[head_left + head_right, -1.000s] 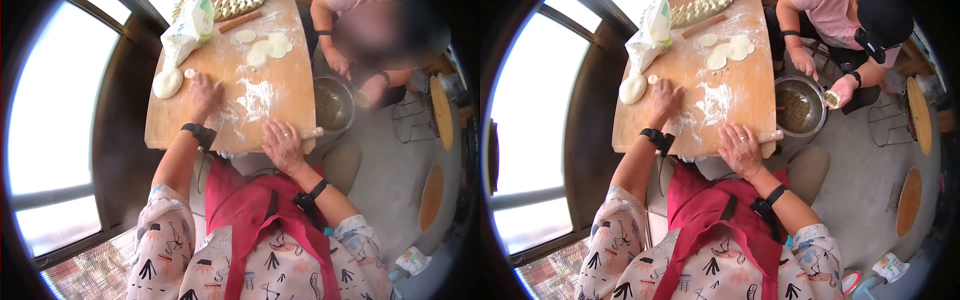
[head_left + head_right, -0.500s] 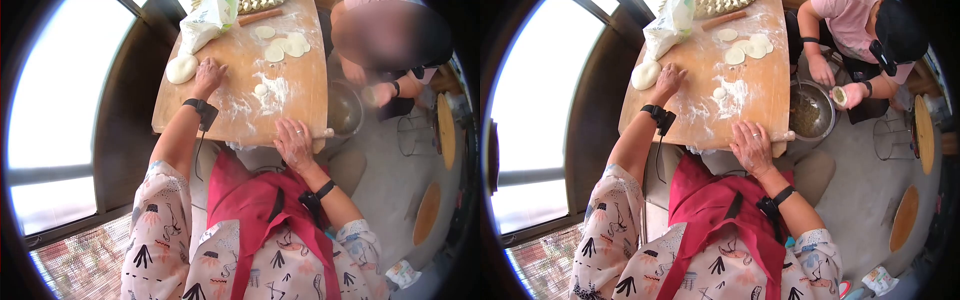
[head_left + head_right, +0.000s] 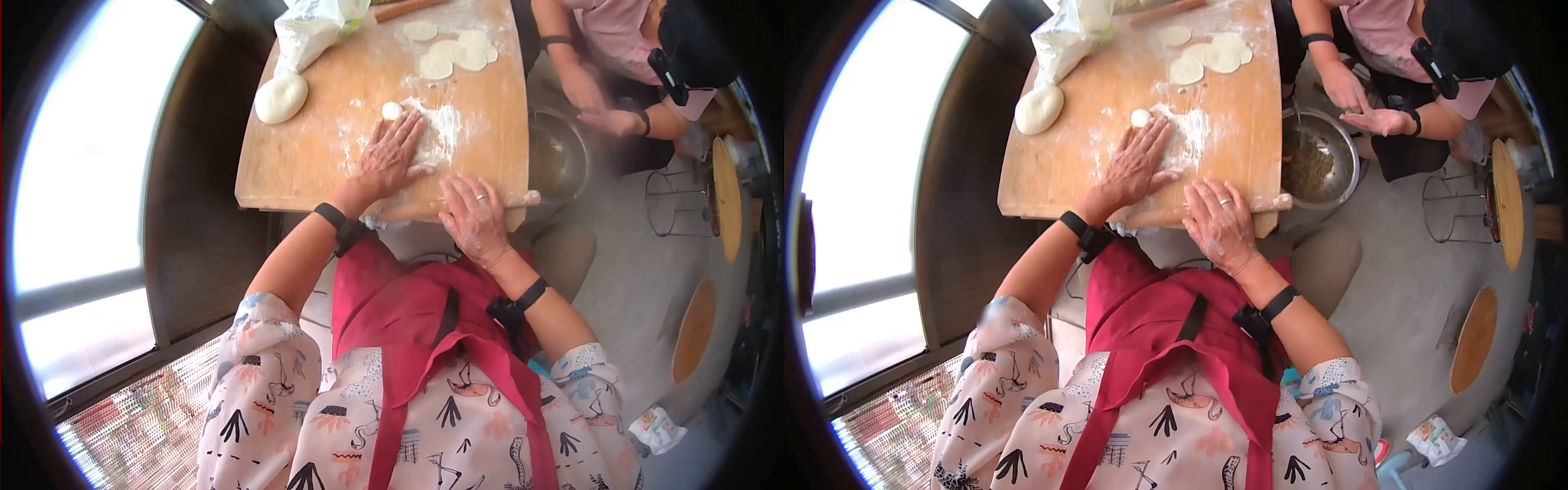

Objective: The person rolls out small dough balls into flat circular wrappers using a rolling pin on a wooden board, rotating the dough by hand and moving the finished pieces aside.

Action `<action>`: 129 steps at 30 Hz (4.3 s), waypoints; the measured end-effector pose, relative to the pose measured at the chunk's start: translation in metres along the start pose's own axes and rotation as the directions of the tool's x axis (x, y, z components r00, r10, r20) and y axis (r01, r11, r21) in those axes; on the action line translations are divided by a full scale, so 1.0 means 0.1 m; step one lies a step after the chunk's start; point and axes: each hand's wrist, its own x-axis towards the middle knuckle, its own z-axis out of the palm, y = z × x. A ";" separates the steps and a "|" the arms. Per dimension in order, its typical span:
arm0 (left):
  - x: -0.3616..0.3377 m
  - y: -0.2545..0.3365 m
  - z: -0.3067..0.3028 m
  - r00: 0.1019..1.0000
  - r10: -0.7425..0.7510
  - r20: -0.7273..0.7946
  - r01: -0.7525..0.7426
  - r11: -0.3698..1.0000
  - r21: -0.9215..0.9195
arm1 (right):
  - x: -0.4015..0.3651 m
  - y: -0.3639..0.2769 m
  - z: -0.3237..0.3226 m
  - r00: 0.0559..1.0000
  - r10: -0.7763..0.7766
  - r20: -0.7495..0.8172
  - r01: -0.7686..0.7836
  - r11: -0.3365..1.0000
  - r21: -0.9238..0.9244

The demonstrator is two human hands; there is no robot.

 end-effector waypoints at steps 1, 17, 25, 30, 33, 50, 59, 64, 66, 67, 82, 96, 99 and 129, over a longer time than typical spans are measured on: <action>0.04 -0.01 -0.05 1.000 0.008 -0.014 -0.008 1.000 0.009 | 0.03 0.01 -0.02 1.000 -0.004 -0.014 0.004 1.000 0.010; 0.48 -0.16 -0.20 0.974 -0.223 -0.037 0.191 0.901 -0.389 | -0.01 0.39 -0.13 0.994 0.046 0.096 -0.064 0.979 0.195; 0.18 0.13 -0.15 0.984 -0.015 0.176 0.097 0.878 -0.469 | 0.57 0.59 0.18 0.967 0.220 0.132 -0.206 0.972 -0.116; 0.25 0.07 -0.14 0.986 0.020 0.168 0.053 0.908 -0.417 | 0.70 0.59 0.19 0.954 0.274 0.121 -0.260 0.958 -0.119; 0.19 0.09 -0.30 0.932 -0.187 0.310 0.332 0.781 -0.529 | 0.38 0.41 0.11 0.943 0.272 0.194 -0.255 0.961 -0.106; 0.05 0.09 -0.25 0.916 -0.243 0.320 0.396 0.682 -0.614 | 0.68 0.54 0.24 0.936 0.332 0.120 -0.321 0.942 -0.103; 0.04 0.08 -0.22 0.897 -0.284 0.338 0.436 0.688 -0.580 | 0.19 0.27 0.10 0.945 0.283 0.160 -0.273 0.958 -0.084; 0.07 0.16 -0.25 0.972 -0.148 0.181 0.219 0.851 -0.477 | 0.75 0.55 0.32 0.935 0.355 0.019 -0.353 0.934 -0.061; 0.17 0.20 -0.19 0.997 -0.059 0.053 0.074 0.931 -0.359 | 0.79 0.61 0.36 0.940 0.336 0.050 -0.329 0.937 -0.120; 0.19 0.18 -0.14 0.994 -0.065 0.085 0.091 0.930 -0.357 | 0.70 0.57 0.32 0.942 0.331 0.058 -0.322 0.938 -0.125; 0.18 0.20 -0.13 0.952 -0.220 0.213 0.302 0.794 -0.527 | 0.27 0.29 0.18 0.956 0.291 0.045 -0.286 0.954 -0.094; 0.08 0.14 -0.13 0.927 -0.258 0.271 0.372 0.708 -0.601 | 0.14 0.21 0.09 0.952 0.287 0.109 -0.278 0.956 -0.093; 0.01 0.12 -0.16 0.852 -0.298 0.431 0.524 0.456 -0.720 | 0.33 0.33 0.19 0.952 0.295 0.079 -0.285 0.951 -0.119; 0.22 0.30 -0.11 0.995 -0.074 0.062 0.089 0.949 -0.303 | 0.75 0.53 0.32 0.948 0.318 -0.021 -0.319 0.942 -0.102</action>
